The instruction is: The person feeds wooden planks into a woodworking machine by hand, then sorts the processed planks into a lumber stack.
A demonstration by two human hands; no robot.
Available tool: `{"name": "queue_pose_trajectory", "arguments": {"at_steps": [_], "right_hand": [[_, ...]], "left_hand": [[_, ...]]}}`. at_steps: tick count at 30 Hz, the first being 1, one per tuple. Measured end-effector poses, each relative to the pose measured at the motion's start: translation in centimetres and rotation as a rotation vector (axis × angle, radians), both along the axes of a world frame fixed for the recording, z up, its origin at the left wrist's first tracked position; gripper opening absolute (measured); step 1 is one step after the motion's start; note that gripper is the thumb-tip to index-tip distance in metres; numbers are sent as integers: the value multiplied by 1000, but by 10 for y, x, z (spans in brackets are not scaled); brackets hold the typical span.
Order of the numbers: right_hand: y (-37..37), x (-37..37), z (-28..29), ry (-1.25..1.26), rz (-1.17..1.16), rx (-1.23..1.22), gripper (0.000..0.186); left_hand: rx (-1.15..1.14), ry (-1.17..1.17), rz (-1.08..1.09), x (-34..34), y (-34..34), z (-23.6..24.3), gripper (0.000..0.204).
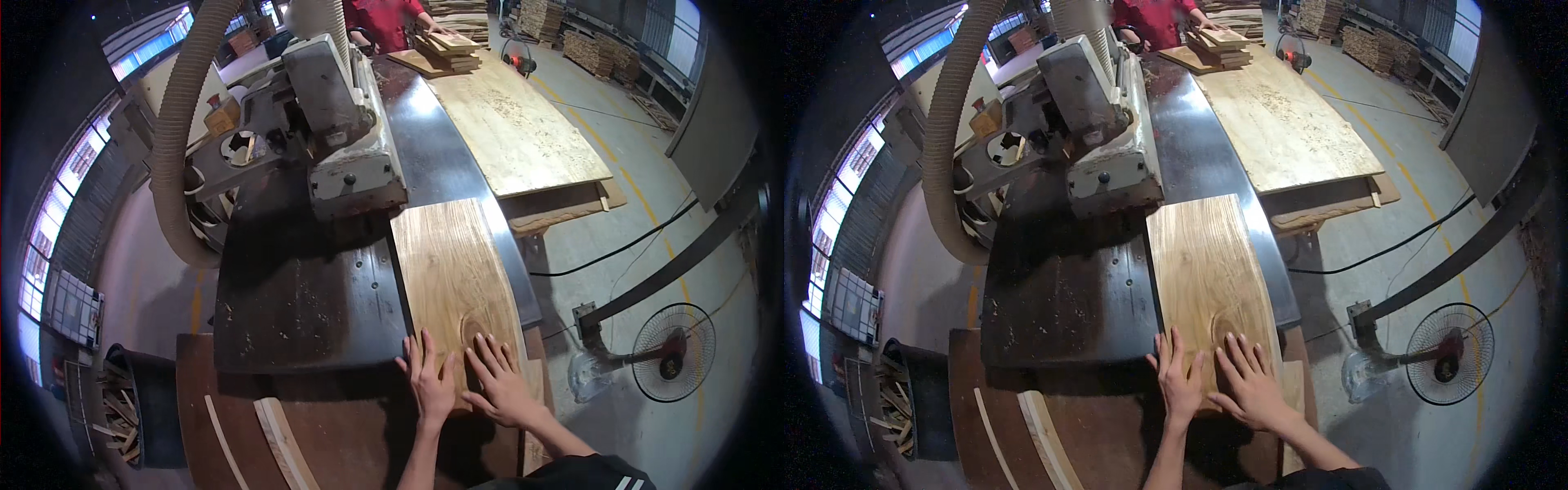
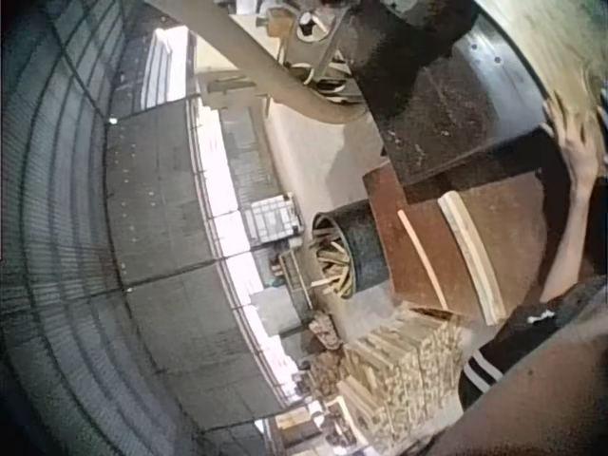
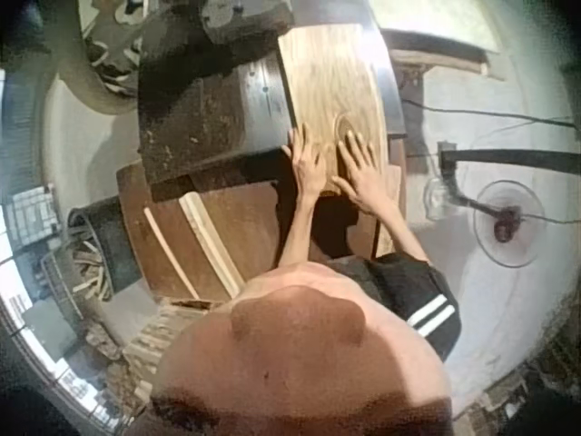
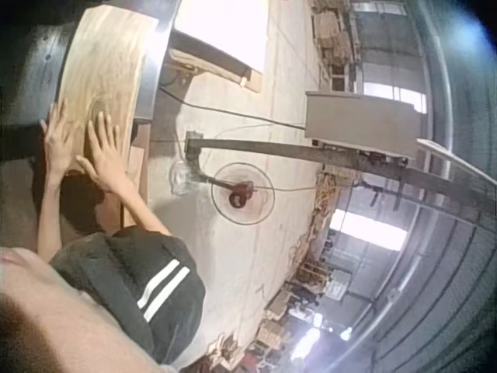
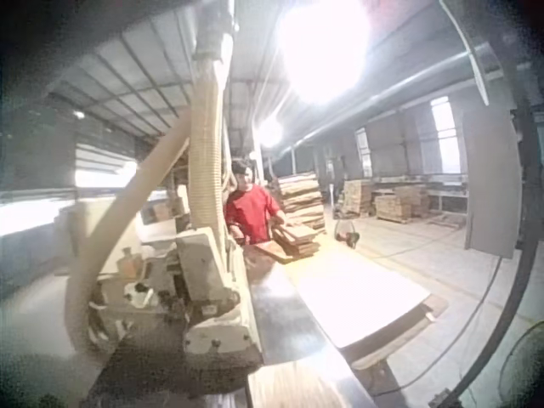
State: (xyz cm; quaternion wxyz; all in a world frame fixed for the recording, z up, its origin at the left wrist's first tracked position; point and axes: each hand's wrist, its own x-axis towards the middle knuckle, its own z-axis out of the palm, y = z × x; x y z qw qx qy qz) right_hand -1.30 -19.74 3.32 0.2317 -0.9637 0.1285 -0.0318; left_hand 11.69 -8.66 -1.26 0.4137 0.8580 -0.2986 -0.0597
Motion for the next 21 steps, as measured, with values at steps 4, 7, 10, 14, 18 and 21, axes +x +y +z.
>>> {"name": "queue_pose_trajectory", "arguments": {"at_steps": [4,7,10,14,18,21], "right_hand": [[-24,-1,1,-95,-190,-113,75],[-53,25,-24,-203,-199,-240,68],[-86,61,-43,-357,-206,-349,56],[-130,103,-55,-474,-276,-362,39],[-290,197,-71,-686,-453,-738,31],[-305,298,13,-808,-455,-672,26]], "left_hand": [[-154,85,65,-14,-55,-5,58],[-188,17,130,6,-92,-18,54],[-265,106,62,46,-112,-24,52],[-494,50,91,51,-70,44,35],[-569,171,332,-24,-80,-9,31],[-530,200,215,-67,-72,11,36]]}}
